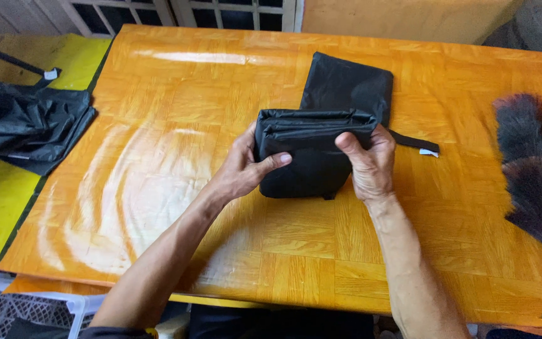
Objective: Packing a folded raincoat into a small storage pouch
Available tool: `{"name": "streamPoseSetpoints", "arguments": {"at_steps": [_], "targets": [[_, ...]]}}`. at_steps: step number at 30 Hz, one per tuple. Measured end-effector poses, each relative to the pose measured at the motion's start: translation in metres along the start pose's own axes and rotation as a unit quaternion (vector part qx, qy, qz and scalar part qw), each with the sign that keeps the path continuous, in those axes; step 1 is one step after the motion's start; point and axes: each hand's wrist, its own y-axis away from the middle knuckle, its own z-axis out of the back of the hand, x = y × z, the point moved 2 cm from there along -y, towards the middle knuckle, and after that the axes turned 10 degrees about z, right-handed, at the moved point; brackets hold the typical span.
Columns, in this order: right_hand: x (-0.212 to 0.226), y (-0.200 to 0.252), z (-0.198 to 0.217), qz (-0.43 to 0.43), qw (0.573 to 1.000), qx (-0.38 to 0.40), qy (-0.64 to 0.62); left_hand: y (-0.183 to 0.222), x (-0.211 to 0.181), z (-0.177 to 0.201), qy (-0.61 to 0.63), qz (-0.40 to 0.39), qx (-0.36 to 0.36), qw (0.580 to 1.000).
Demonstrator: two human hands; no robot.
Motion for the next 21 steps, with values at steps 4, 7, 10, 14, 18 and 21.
{"name": "streamPoseSetpoints", "arguments": {"at_steps": [4, 7, 10, 14, 18, 21], "targets": [[0.006, 0.004, -0.006, 0.061, 0.99, -0.014, 0.127, 0.012, 0.009, -0.005, 0.078, 0.136, -0.037, 0.987], [0.014, 0.009, -0.017, 0.075, 0.982, -0.026, 0.17, 0.019, 0.008, -0.015, -0.076, 0.076, -0.138, 0.985], [0.023, 0.01, -0.021, 0.097, 0.978, -0.006, 0.185, 0.011, 0.054, -0.004, -0.043, -0.019, -0.179, 0.983], [0.01, 0.009, -0.022, 0.102, 0.977, -0.008, 0.185, 0.006, 0.036, 0.004, -0.052, -0.038, -0.18, 0.982], [0.027, 0.004, -0.033, 0.051, 0.985, 0.022, 0.161, 0.004, 0.037, 0.007, -0.033, -0.008, -0.232, 0.972], [0.019, 0.009, -0.031, -0.037, 0.984, 0.073, 0.156, -0.008, 0.029, 0.013, 0.009, 0.072, -0.281, 0.957]]}}
